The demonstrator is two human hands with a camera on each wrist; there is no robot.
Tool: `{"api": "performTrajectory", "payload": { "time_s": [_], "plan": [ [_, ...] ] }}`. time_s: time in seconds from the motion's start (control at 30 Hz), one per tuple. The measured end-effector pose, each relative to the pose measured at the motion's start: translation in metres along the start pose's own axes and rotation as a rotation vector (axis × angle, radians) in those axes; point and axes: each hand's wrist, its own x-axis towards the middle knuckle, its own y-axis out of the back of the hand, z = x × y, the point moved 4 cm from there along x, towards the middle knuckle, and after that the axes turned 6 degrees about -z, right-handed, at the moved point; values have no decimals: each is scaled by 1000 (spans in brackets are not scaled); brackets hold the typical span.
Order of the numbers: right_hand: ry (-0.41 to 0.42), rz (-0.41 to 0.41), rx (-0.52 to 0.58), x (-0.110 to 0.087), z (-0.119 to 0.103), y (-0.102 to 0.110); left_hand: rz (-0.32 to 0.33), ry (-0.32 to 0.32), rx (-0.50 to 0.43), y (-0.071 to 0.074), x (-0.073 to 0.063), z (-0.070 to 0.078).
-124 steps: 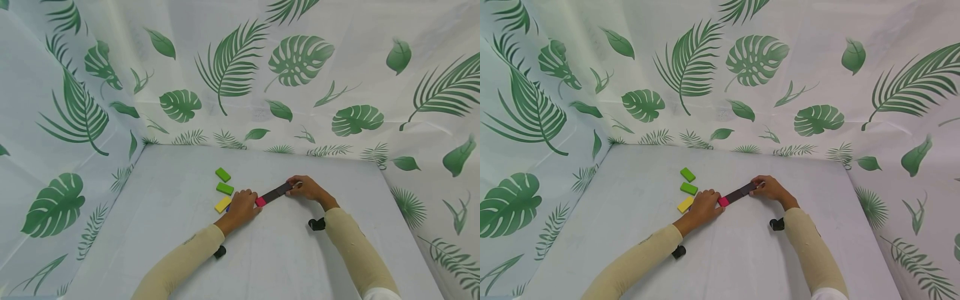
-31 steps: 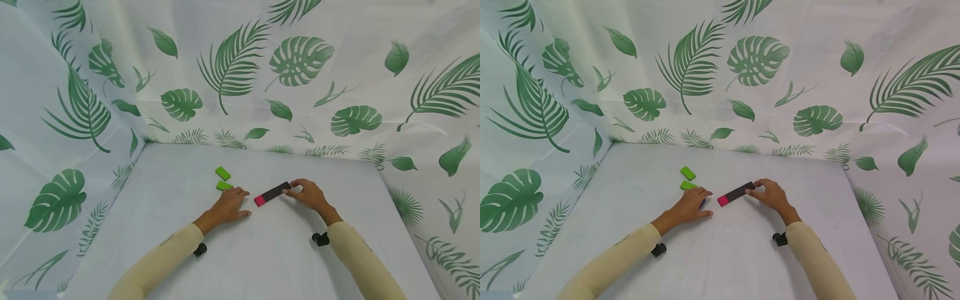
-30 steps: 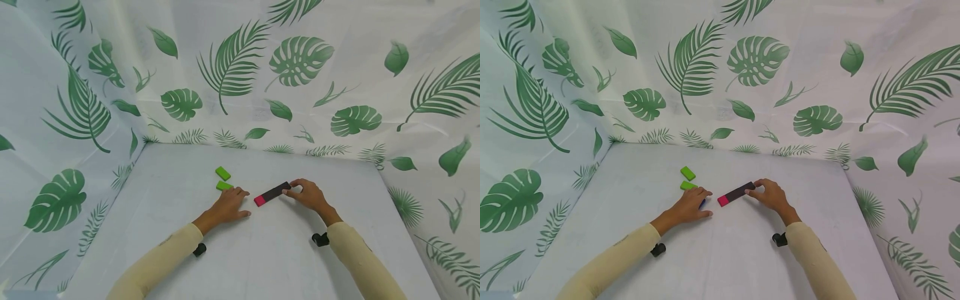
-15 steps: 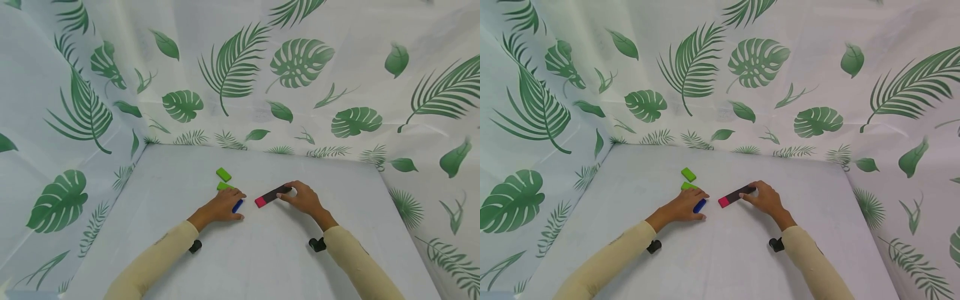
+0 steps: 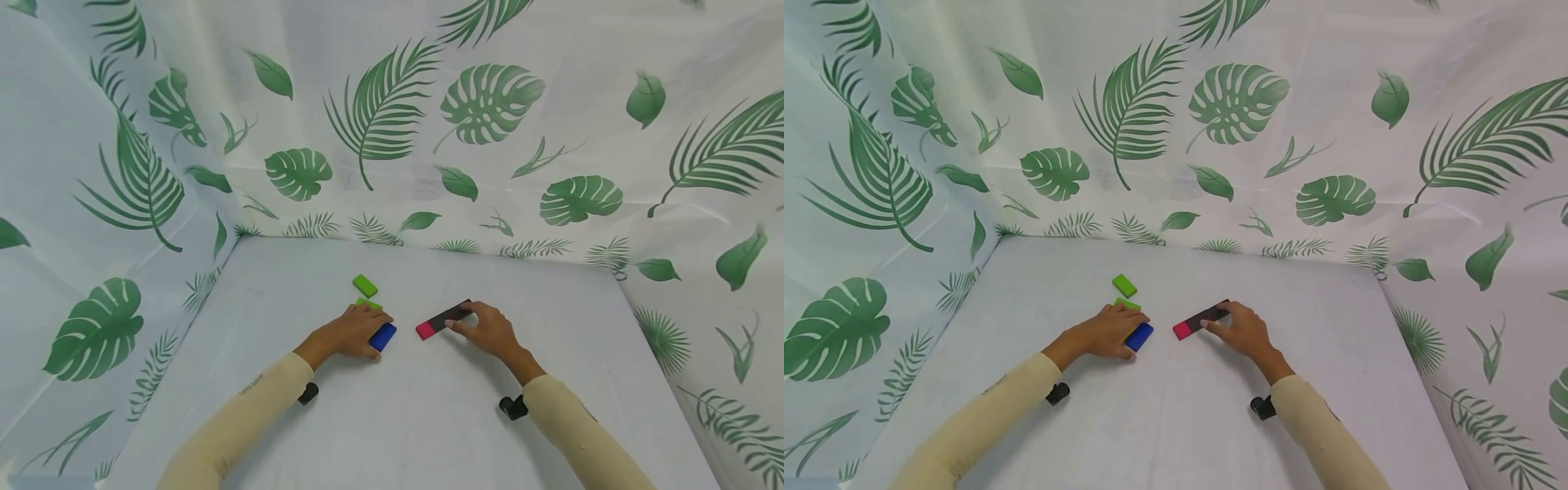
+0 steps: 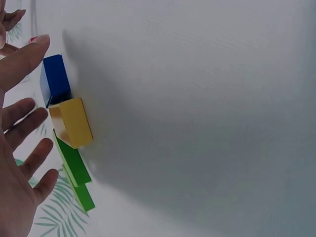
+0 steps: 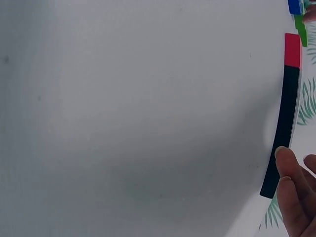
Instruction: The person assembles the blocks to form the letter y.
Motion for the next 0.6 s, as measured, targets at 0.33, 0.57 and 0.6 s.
{"api": "performTrajectory", "payload": {
  "time_s": [0.33, 0.57, 0.6],
  "plan": [
    [-16, 39, -43, 0, -5, -8, -23, -11, 42, -5, 4, -5],
    [-50, 66, -46, -1, -11, -10, -22, -19, 65, -5, 5, -7],
    [-55, 61, -46, -1, -11, -10, -21, -20, 68, -5, 5, -7]
  ]
}}
